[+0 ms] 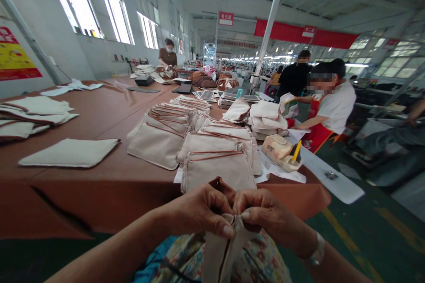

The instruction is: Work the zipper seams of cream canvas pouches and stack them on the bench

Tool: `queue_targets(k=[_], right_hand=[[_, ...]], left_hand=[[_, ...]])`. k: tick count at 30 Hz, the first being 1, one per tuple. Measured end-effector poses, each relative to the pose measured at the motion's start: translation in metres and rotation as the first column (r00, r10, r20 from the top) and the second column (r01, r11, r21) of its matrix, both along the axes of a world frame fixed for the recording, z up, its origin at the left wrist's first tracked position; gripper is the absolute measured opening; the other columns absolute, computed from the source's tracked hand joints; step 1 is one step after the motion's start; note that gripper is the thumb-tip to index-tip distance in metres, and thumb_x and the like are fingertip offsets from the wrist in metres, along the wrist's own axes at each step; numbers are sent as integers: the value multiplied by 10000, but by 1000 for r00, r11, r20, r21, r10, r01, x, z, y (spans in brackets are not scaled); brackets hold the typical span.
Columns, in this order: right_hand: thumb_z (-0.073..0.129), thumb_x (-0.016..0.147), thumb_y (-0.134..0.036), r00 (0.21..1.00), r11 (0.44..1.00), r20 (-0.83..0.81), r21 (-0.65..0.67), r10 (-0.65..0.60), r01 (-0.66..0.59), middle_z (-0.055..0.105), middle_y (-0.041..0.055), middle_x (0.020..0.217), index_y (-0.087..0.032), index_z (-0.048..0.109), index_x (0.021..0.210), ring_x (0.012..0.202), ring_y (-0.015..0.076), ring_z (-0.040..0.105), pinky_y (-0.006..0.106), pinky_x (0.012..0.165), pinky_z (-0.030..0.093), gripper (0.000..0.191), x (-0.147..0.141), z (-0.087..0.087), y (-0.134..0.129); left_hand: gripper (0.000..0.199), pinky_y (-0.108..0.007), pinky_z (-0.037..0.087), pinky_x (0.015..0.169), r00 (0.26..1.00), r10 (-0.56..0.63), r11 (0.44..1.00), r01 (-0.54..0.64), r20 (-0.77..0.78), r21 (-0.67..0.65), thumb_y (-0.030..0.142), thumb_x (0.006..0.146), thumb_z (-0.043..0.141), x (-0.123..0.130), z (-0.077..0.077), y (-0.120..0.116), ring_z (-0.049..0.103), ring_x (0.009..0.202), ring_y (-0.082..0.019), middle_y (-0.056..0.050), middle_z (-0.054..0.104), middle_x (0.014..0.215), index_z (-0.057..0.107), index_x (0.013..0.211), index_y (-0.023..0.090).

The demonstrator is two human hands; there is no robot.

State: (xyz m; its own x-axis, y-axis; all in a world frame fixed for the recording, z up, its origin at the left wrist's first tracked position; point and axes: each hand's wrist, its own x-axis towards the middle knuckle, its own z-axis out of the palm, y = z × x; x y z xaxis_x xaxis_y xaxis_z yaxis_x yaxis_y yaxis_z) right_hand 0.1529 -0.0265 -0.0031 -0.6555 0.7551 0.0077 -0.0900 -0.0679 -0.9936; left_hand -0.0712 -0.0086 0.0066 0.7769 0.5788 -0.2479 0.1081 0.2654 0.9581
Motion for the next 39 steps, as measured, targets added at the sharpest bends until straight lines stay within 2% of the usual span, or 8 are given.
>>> queue_targets(k=[2,4,8,14,18,23,29,39], right_hand=[[585,913,-423,989,974,126,221,-72,43,528,-1,725,-158,592,821,643,125,453,246,603,370,281,3,6,-6],[529,961,-365,963,899,214,434,-161,54,602,49,875,-172,616,931,791,173,533,291,728,437,214,6,13,-11],[517,971,-309,968,826,205,564,-142,2,638,69,946,-185,613,1001,866,196,591,307,796,475,160,3,16,-17],[424,1005,-295,932,834,262,548,-252,71,544,1,759,-184,531,795,699,142,492,257,659,383,260,-6,2,-14],[456,989,-431,947,944,236,300,-216,141,390,-44,647,-181,501,749,599,116,347,229,532,273,349,-3,-7,-14],[518,950,-527,966,976,184,153,-180,153,391,-41,668,-175,503,760,597,107,313,222,518,247,401,-5,-5,-16],[625,881,-441,963,970,196,192,-185,148,427,-33,699,-160,526,785,652,119,345,233,572,284,313,-10,-2,-16],[575,852,-341,965,979,186,128,-183,161,482,-19,703,-154,547,797,647,123,372,237,582,288,196,-11,-4,-16]], left_hand=[[376,-220,349,587,999,33,999,-33,6,5,399,622,893,-1,-2,0,429,600,-98,11,565,652,761,814,104],[379,-224,359,598,999,45,999,-45,6,15,408,624,888,-2,-3,0,432,608,-103,13,562,648,770,824,108],[372,-223,360,596,999,48,998,-48,21,39,415,622,888,-1,-3,1,445,628,-113,10,557,655,770,807,114],[350,-204,339,590,997,30,998,-33,71,48,417,689,857,-2,1,-2,461,679,-116,-16,597,738,772,833,109],[394,-208,344,581,998,48,998,-49,28,28,487,737,805,-4,6,-5,448,633,-109,-21,617,713,783,863,115],[398,-205,336,577,996,93,994,-93,-2,55,498,742,794,-3,6,-6,457,620,-103,-24,638,715,770,840,113],[392,-220,310,565,991,126,981,-120,-32,156,467,728,795,-1,1,-5,410,607,-99,-15,599,695,713,804,92],[270,-241,274,554,976,214,973,-208,-48,103,353,712,721,10,5,-8,379,572,-102,-4,548,621,666,707,89]])
